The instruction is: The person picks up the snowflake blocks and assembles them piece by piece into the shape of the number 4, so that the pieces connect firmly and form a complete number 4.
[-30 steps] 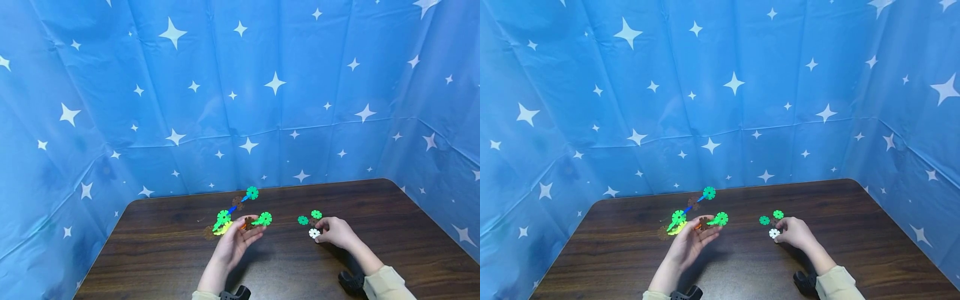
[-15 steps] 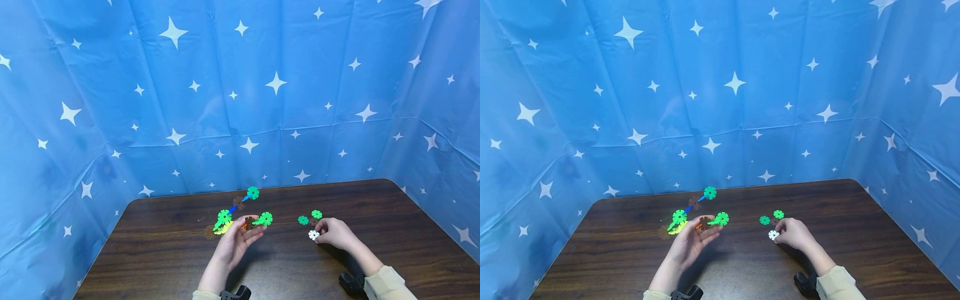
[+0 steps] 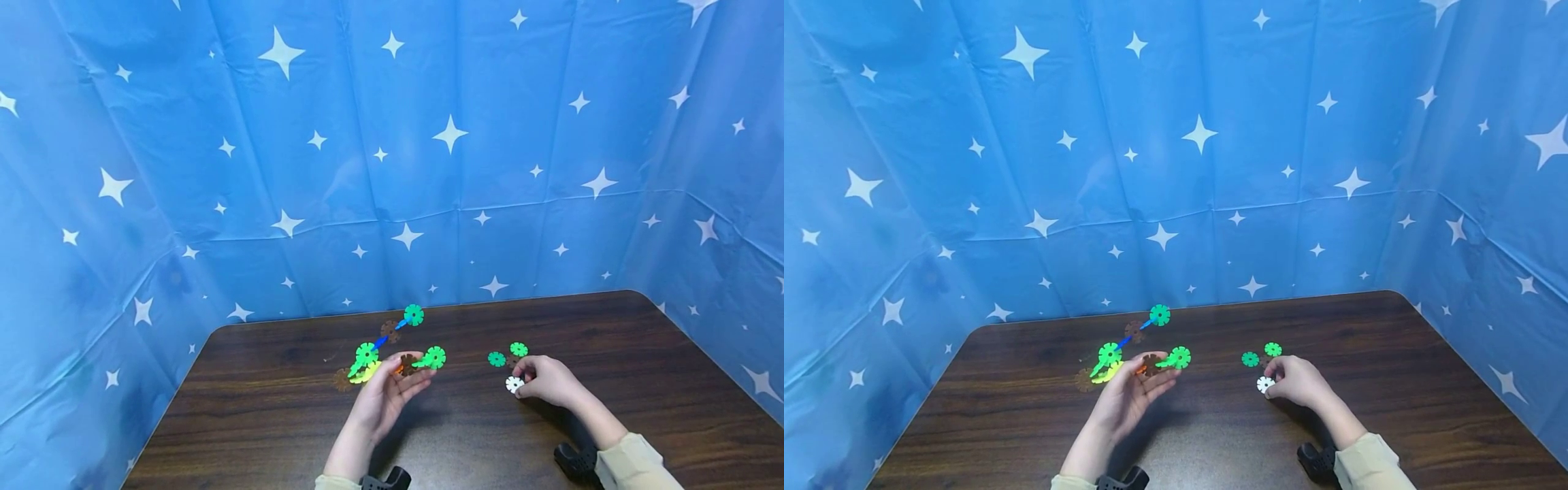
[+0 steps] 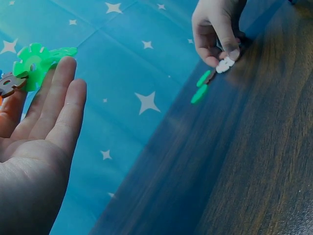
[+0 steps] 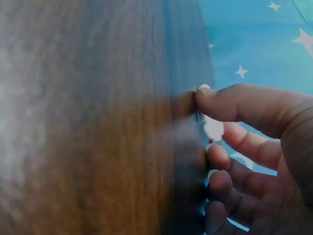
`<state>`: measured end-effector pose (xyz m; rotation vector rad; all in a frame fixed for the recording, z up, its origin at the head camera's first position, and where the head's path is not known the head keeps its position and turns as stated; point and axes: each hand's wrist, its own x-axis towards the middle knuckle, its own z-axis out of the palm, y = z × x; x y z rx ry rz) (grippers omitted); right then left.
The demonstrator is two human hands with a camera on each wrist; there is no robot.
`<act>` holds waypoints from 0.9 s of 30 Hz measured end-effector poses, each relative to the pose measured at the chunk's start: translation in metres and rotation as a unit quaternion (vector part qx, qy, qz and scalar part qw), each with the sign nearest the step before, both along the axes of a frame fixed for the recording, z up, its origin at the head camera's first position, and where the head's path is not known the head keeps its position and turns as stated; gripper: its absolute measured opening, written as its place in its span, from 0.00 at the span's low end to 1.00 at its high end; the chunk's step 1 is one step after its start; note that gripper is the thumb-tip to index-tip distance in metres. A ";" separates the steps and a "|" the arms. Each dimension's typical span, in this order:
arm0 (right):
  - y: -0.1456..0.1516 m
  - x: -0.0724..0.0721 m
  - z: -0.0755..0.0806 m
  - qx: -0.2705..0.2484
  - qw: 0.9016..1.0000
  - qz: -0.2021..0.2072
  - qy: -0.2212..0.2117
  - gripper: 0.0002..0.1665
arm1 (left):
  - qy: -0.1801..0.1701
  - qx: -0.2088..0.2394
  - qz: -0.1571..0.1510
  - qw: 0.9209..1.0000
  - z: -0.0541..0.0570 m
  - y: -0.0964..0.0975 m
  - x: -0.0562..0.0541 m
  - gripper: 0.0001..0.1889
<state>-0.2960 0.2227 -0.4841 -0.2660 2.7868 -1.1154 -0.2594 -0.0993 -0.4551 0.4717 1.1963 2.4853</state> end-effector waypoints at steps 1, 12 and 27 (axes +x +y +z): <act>0.000 0.000 0.000 0.000 1.000 0.001 0.001 0.15 | -0.001 0.000 0.000 1.000 0.000 0.000 0.000 0.17; -0.021 0.011 0.009 -0.175 0.981 0.051 -0.061 0.07 | -0.022 -0.004 0.017 1.000 -0.001 0.003 0.000 0.18; -0.119 0.045 0.028 -0.492 0.819 0.134 -0.264 0.07 | -0.010 -0.014 0.049 0.999 -0.001 0.004 0.000 0.18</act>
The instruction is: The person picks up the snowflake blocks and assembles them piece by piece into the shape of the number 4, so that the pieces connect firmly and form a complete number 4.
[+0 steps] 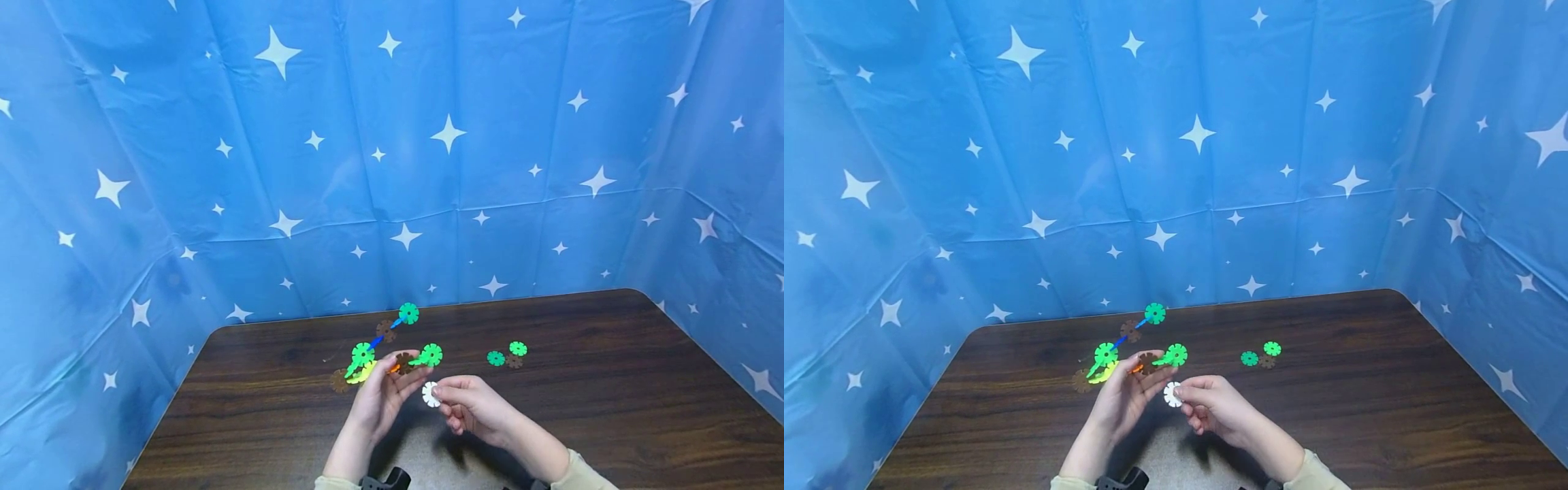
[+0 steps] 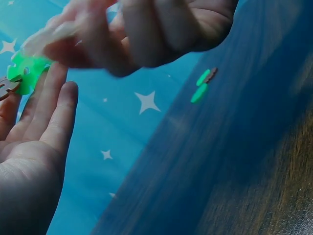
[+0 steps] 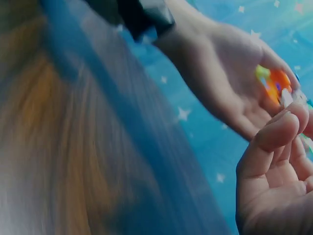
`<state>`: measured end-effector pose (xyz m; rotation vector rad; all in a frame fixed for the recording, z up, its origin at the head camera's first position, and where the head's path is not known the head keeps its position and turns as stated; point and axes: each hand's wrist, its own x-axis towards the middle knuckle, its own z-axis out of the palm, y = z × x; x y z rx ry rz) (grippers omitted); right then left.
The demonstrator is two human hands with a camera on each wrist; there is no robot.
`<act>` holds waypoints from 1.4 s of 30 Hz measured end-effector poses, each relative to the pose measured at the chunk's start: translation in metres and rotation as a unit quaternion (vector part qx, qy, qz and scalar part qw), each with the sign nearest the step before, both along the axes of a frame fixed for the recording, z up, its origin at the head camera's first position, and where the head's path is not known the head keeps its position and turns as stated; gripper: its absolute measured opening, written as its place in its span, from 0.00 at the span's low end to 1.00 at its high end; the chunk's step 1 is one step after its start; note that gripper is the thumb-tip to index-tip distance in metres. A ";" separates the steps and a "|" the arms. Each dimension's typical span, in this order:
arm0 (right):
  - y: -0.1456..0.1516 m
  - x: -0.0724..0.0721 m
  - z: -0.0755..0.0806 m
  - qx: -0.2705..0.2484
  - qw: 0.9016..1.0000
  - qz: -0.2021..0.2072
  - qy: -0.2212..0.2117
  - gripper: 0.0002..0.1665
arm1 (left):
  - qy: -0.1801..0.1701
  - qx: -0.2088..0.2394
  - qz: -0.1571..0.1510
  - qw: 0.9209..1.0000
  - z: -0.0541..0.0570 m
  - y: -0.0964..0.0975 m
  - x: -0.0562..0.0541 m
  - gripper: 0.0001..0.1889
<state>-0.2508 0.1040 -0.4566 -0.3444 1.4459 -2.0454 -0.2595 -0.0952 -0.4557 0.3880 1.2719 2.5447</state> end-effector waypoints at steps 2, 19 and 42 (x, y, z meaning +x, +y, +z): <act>-0.010 0.002 0.000 -0.022 1.000 0.005 -0.018 0.07 | 0.000 -0.006 0.000 1.000 0.000 0.000 0.000 0.18; -0.043 0.009 -0.001 -0.204 0.965 0.094 -0.136 0.19 | 0.026 0.000 -0.005 1.000 0.002 -0.002 0.000 0.19; -0.049 0.004 0.000 -0.340 0.887 0.118 -0.289 0.10 | 0.059 0.008 -0.019 0.998 0.002 -0.003 0.002 0.24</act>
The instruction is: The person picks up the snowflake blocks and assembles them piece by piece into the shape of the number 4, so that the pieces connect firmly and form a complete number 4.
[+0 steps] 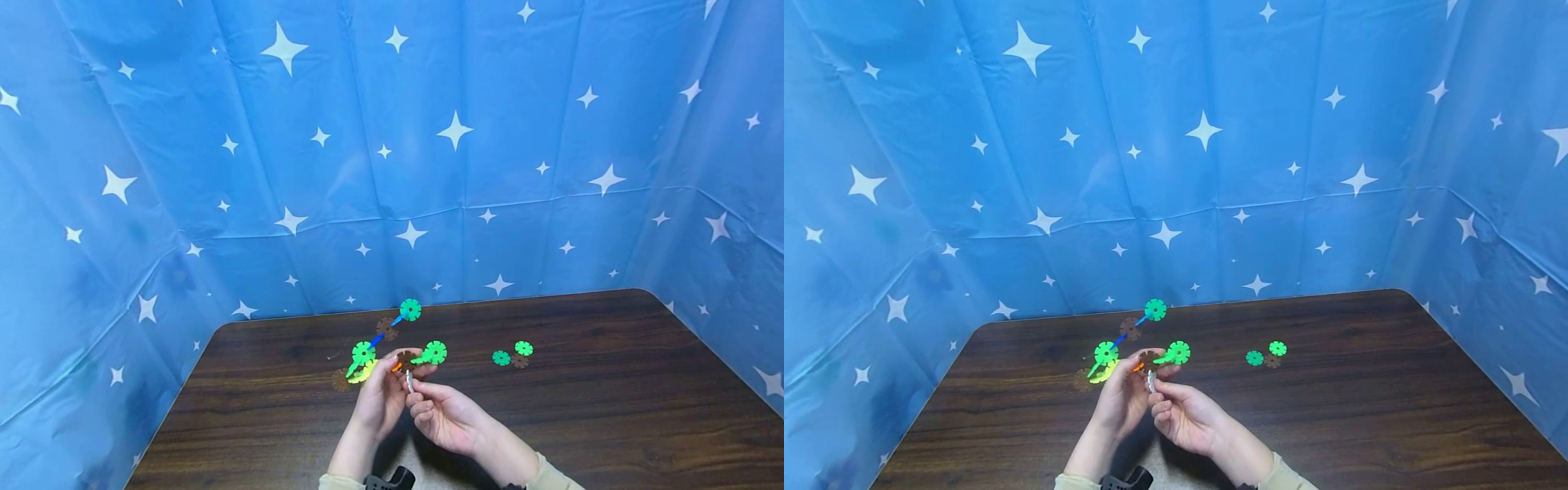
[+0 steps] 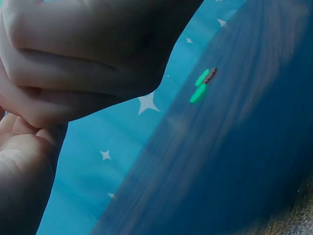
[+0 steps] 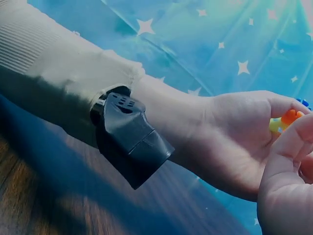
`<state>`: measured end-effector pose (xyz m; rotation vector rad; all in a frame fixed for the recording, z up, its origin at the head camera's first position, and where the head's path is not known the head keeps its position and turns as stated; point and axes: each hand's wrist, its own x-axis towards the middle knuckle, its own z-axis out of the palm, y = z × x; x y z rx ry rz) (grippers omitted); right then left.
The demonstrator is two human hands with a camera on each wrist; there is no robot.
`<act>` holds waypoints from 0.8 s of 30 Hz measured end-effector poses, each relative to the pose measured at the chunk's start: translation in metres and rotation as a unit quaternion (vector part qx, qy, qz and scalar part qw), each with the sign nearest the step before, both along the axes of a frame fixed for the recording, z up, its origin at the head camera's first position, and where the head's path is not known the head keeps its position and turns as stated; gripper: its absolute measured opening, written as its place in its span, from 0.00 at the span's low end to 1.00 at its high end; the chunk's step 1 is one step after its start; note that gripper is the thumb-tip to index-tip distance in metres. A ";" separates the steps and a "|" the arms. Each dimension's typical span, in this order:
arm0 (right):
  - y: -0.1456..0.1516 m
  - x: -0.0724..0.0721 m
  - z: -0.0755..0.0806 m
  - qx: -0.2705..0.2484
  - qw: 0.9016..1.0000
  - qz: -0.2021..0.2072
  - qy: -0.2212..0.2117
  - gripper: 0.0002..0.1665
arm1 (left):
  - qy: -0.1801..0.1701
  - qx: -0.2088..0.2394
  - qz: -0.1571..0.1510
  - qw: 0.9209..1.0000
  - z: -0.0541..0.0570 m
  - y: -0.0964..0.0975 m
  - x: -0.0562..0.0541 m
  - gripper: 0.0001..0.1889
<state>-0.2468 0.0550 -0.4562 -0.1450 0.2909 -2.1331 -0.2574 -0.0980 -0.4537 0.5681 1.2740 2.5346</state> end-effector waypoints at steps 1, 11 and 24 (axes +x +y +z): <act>0.000 0.000 0.000 -0.004 1.000 0.001 -0.005 0.08 | 0.000 0.005 0.001 1.000 0.000 0.000 0.000 0.24; 0.001 0.001 0.001 -0.029 0.999 -0.001 -0.018 0.05 | 0.018 0.030 -0.005 0.999 -0.001 0.003 0.000 0.24; -0.001 0.002 0.004 -0.019 0.999 -0.009 0.042 0.12 | 0.015 0.041 -0.006 0.999 0.000 0.004 0.001 0.23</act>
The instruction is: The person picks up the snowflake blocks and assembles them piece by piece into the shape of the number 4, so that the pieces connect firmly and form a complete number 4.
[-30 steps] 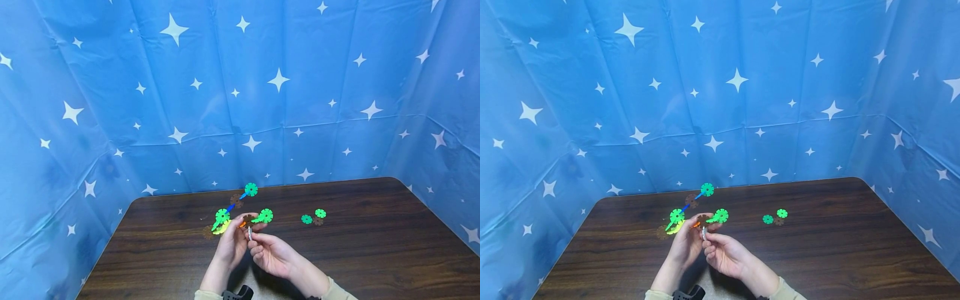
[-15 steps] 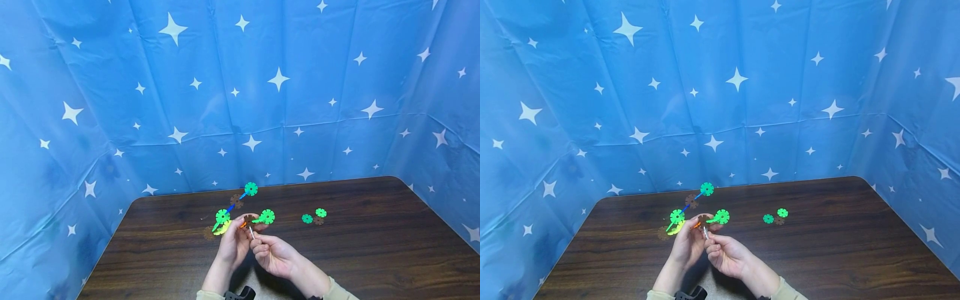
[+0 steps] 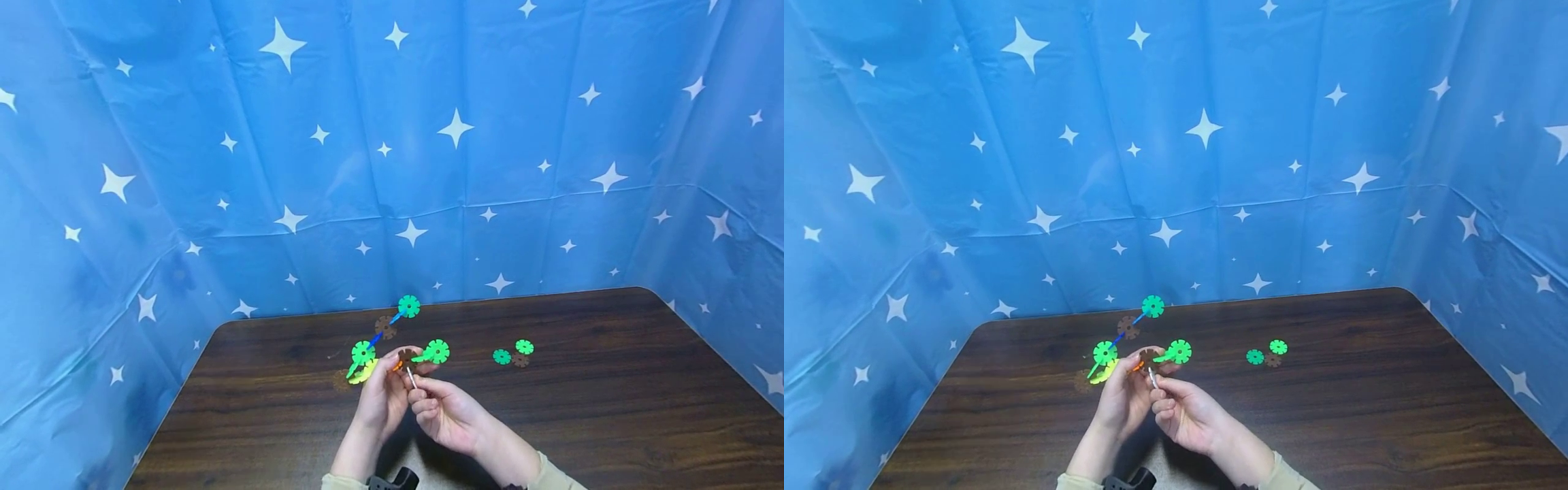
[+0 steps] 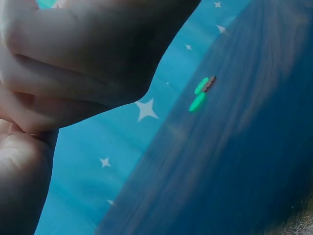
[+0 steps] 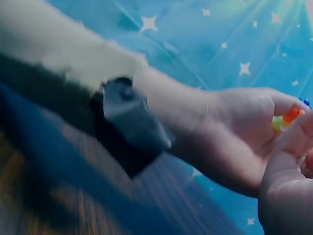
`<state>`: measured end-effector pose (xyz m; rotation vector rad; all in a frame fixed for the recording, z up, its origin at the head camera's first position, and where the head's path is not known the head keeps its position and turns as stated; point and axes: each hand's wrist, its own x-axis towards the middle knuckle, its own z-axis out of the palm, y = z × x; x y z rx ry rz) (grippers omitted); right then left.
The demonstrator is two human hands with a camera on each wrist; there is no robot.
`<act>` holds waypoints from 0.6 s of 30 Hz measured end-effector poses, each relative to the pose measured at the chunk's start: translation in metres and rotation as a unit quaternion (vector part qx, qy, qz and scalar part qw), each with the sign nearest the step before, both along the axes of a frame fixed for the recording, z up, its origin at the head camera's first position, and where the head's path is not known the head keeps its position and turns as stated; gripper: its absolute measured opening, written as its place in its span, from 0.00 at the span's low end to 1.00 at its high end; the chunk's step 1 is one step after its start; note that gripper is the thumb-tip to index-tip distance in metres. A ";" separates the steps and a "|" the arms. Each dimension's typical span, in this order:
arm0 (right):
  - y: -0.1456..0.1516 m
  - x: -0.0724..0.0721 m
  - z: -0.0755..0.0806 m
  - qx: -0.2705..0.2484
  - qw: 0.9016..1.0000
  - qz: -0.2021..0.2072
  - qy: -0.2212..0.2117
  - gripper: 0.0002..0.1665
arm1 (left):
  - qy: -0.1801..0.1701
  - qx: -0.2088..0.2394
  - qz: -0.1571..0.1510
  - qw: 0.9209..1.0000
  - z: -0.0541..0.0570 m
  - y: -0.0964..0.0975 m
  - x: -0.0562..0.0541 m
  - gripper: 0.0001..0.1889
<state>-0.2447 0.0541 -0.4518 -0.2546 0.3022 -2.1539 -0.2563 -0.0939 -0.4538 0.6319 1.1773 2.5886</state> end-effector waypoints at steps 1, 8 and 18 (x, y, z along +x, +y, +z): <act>0.001 -0.001 0.000 0.015 1.000 -0.003 0.017 0.15 | 0.002 0.002 -0.001 1.000 0.000 0.000 0.000 0.23; 0.010 -0.004 -0.007 0.138 0.984 -0.036 0.107 0.25 | -0.005 0.010 -0.008 1.000 -0.001 -0.002 -0.001 0.24; 0.071 -0.023 -0.023 0.268 0.951 -0.077 0.137 0.22 | -0.002 0.026 0.013 1.000 -0.001 -0.006 -0.004 0.24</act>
